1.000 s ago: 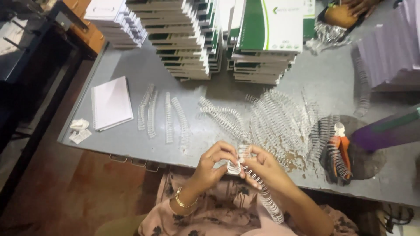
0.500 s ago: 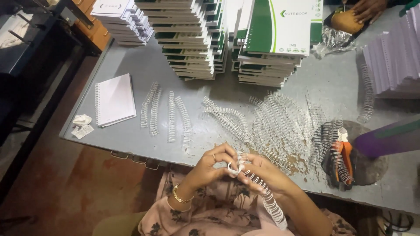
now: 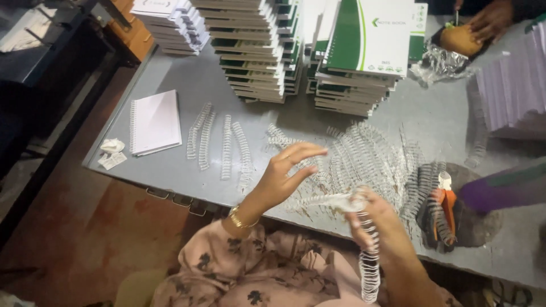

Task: The person is organizing and untangling plastic spiral bindings on a production table, separating them from a pile and laying them out neatly.

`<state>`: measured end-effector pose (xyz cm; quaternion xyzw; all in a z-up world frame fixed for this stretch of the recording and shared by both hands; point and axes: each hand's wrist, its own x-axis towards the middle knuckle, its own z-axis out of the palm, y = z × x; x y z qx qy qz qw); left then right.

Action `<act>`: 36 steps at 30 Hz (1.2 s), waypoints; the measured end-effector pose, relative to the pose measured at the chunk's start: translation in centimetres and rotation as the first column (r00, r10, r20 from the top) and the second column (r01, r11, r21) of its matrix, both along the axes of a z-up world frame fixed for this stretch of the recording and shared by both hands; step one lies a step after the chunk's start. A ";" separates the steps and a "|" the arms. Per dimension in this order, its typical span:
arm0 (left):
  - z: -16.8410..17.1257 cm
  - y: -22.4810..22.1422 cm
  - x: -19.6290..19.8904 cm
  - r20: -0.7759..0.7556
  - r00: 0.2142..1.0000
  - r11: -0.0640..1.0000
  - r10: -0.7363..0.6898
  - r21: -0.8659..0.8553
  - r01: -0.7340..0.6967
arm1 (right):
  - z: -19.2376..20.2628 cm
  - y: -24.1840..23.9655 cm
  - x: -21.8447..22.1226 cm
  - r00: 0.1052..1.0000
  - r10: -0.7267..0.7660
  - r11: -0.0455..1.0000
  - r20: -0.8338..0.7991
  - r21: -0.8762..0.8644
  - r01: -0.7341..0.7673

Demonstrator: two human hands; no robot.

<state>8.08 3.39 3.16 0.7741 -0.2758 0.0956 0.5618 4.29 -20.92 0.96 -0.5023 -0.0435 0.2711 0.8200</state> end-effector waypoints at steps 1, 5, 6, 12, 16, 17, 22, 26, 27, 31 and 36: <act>0.6 -0.4 0.9 0.225 0.969 0.986 0.105 0.106 -0.132 | 2.3 0.0 -0.2 0.994 -0.071 0.997 0.081 -0.016 0.073; 0.5 -3.1 3.9 0.405 0.912 0.984 0.069 0.124 -0.130 | 14.5 3.0 -3.6 0.880 -0.474 0.681 -0.036 -0.648 0.341; 0.3 -3.8 4.5 0.467 0.883 0.972 0.039 0.186 -0.142 | 13.2 2.4 -3.5 0.890 -0.453 0.760 0.054 -0.498 0.418; -2.3 -7.7 8.7 0.541 0.840 0.824 -0.030 0.489 -0.286 | 1.6 -3.9 0.1 0.995 -0.096 0.947 0.035 0.311 0.080; -3.7 -9.2 8.6 0.440 0.890 0.898 0.116 0.337 -0.284 | 1.3 -4.0 0.0 0.932 -0.361 0.932 -0.040 -0.062 0.358; -3.3 -8.8 8.1 0.438 0.891 0.896 0.117 0.341 -0.284 | 0.0 -4.5 0.8 0.932 -0.359 0.933 -0.044 -0.060 0.356; -3.9 -8.0 6.7 0.373 0.920 0.912 0.122 0.324 -0.252 | 2.6 -2.5 -0.3 0.959 -0.282 0.960 -0.021 -0.007 0.282; -3.9 -7.0 6.1 0.292 0.953 0.913 0.079 0.362 -0.186 | 2.2 -2.4 -0.5 0.964 -0.267 0.957 -0.004 0.116 0.266; -3.7 -6.8 5.8 0.220 0.973 0.931 0.067 0.336 -0.140 | 4.2 -1.2 -1.3 0.955 -0.296 0.955 0.030 -0.002 0.296; -1.9 -6.5 4.4 0.025 0.992 0.992 -0.120 0.032 0.119 | 6.9 0.5 -2.4 0.900 -0.377 0.912 -0.218 0.080 0.402; 1.7 -6.3 1.9 -0.174 0.938 0.896 -0.300 -0.389 0.215 | 0.7 -3.4 -0.6 0.976 -0.103 0.884 -0.191 0.433 0.178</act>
